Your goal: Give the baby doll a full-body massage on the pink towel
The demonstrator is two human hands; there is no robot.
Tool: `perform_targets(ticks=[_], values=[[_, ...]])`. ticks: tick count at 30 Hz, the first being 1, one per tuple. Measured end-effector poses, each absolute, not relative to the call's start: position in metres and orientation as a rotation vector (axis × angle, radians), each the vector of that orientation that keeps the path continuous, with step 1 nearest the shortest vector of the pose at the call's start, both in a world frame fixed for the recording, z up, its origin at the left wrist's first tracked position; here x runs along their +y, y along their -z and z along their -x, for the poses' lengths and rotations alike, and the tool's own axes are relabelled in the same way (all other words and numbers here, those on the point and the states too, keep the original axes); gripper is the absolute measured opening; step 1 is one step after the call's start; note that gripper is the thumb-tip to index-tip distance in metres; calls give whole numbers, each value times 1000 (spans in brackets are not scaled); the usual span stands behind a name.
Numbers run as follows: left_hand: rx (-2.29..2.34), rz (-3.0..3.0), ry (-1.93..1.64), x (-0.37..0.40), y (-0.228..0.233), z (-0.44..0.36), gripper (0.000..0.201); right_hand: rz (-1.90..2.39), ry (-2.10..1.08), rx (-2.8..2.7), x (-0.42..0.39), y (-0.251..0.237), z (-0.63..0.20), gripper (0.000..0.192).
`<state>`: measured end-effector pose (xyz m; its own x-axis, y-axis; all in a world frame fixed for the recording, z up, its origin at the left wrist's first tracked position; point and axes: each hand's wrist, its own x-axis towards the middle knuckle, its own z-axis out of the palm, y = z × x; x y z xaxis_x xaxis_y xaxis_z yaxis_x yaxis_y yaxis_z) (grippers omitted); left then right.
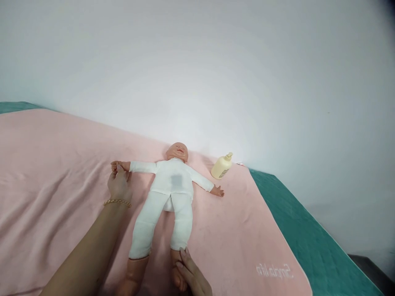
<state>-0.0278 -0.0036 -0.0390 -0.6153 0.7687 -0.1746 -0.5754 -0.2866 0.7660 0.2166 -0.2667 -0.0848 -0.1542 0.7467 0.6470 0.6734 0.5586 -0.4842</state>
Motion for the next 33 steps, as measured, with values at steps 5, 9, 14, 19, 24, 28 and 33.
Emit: perform_targets(ticks=[5,9,14,19,24,28,33], values=[[1093,-327,-2029,-8,29,23,14,1083,-150,-1955,-255,88,-237,38],[1146,-581,-2071,-21,11,10,25,1078,-140,-1915,-238,84,-244,40],[1186,-1256,-1819,-43,-2,-8,28,1145,-186,-1693,-221,42,-222,46],[1037,-2054,-1645,-40,9,-7,19,1044,-234,-1726,-184,11,-210,43],[942,-2229,-1551,-33,13,-6,19,1079,-246,-1694,-155,7,-211,43],[925,-2216,-1529,-33,11,-8,21,1070,-232,-1685,-151,9,-212,43],[955,-2094,-1584,-36,10,-8,18,1082,-235,-1697,-160,9,-213,43]])
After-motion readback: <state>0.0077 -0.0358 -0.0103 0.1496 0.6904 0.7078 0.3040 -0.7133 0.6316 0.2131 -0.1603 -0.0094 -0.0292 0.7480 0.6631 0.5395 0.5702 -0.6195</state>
